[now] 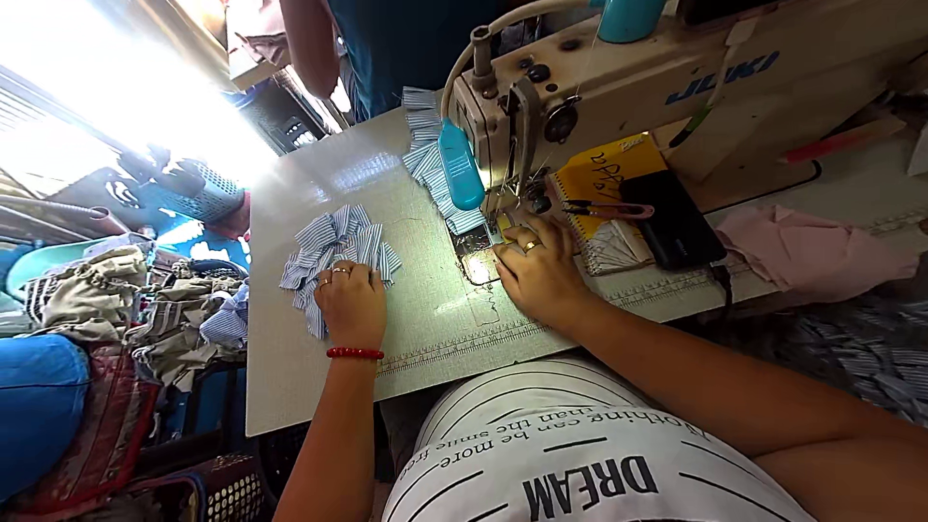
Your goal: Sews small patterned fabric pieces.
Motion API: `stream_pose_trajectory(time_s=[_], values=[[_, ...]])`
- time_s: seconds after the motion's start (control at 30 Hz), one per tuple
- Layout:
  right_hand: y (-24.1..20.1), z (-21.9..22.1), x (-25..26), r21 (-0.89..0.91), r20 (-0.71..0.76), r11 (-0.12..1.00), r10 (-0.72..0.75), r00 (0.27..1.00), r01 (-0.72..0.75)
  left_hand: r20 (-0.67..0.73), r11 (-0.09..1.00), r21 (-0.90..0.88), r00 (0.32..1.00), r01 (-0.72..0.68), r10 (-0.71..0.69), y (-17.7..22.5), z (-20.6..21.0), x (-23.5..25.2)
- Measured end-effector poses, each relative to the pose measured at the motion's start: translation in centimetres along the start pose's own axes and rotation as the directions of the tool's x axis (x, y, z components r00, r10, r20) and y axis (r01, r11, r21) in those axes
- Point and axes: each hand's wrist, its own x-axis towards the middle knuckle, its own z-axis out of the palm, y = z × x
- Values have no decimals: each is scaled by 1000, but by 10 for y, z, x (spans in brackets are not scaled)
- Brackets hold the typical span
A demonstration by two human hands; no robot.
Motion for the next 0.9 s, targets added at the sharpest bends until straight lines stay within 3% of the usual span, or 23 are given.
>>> stream_pose_trajectory(time_s=[0.13,0.2,0.33,0.4,0.47,0.57,0.73,0.83,0.9], values=[[0,-1,-3,14,-36,1000,-3,999,3,44,993,-85,996,81,-77,1,-14,-5],[-2,-5,-5,44,-76,998,-35,996,38,-32,972,-218,995,83,-92,3,-24,-8],[-20,-18,-6,315,-196,945,-23,980,86,-156,832,-554,985,-23,-76,17,-33,-19],[-34,-30,-4,536,-144,843,43,989,41,-139,692,-716,990,-93,-11,27,-32,-25],[-43,-44,-1,727,10,683,89,996,-69,-94,550,-827,993,-117,70,40,-30,-30],[-49,-57,3,857,168,475,115,979,-203,-18,426,-901,987,-87,162,56,-26,-35],[-38,-57,2,897,167,389,138,976,-208,76,346,-938,965,-16,251,70,-23,-35],[-35,-55,-2,929,115,329,175,978,-168,95,329,-944,972,20,213,79,-17,-36],[-34,-55,-4,945,98,287,214,972,-159,182,272,-954,967,130,178,87,-17,-39]])
